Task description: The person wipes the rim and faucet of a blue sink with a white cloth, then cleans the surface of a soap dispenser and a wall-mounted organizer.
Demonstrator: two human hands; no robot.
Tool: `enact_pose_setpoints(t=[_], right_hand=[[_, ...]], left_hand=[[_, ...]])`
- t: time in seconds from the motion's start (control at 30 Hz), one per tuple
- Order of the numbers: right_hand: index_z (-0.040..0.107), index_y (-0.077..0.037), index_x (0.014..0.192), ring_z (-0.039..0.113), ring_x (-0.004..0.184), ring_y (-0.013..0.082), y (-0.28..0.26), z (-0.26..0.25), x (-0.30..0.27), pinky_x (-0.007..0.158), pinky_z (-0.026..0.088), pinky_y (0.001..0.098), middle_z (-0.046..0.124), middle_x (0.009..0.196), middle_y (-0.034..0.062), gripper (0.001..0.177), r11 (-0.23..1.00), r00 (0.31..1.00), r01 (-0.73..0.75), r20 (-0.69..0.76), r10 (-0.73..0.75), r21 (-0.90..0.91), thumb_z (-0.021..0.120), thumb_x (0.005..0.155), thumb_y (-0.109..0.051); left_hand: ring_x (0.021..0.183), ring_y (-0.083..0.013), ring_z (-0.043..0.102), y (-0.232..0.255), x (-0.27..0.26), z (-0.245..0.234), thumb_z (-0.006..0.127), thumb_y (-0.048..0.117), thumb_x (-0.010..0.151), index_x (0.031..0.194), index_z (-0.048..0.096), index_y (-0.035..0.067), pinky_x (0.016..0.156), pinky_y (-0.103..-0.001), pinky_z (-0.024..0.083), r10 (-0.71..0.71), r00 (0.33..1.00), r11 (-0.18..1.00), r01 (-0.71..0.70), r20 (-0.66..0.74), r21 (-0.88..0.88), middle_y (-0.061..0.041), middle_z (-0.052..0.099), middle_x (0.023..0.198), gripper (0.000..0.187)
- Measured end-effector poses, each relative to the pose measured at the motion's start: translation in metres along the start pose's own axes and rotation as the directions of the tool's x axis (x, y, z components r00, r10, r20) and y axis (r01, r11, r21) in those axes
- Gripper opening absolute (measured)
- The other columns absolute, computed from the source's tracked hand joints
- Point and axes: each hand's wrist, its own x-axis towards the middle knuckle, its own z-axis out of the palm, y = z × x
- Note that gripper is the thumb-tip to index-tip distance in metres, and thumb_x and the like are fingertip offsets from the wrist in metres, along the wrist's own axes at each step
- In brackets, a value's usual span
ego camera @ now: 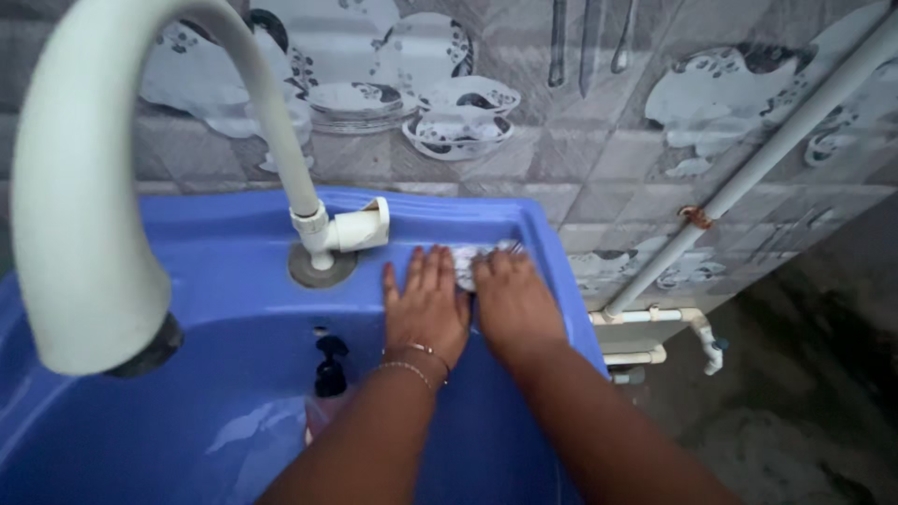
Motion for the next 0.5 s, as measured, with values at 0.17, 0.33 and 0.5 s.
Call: enact_pose_setpoints(t=[0.17,0.33,0.5], right_hand=[[0.061,-0.009,0.133,0.053,0.127,0.0392,-0.008,-0.003,-0.010,0.103,0.045,0.0467,0.058,0.133,0.0206,0.044,0.963,0.995,-0.059,-0.060,0.077,0.263,0.061,0.090,-0.018],[0.062,-0.011,0.132,0.047,0.134,0.0394,-0.007,-0.001,0.007,0.106,0.042,0.0460,0.055,0.134,0.0211,0.047,0.946,0.992,-0.104,-0.040,0.122,0.307,0.064,0.085,-0.014],[0.061,-0.009,0.137,0.048,0.130,0.0399,-0.012,0.002,-0.019,0.107,0.042,0.0469,0.055,0.135,0.0219,0.047,0.932,0.989,-0.099,-0.066,0.129,0.348,0.062,0.090,-0.013]], left_hand=[[0.154,-0.0319,0.016,0.006,-0.007,0.001,0.044,0.036,0.094,0.153,0.038,0.008,0.122,-0.056,0.005,-0.094,0.995,0.995,0.093,-0.034,-0.038,-0.010,0.029,0.164,0.066],[0.154,-0.0324,0.009,0.000,-0.001,-0.001,0.041,0.040,0.097,0.155,0.032,0.008,0.121,-0.058,0.001,-0.082,0.996,0.993,0.084,0.027,-0.086,-0.010,0.021,0.166,0.066],[0.156,-0.0323,0.004,0.004,-0.003,-0.007,0.042,0.040,0.095,0.159,0.025,0.008,0.121,-0.057,-0.001,-0.110,0.980,0.994,0.112,0.165,-0.005,-0.009,0.013,0.170,0.073]])
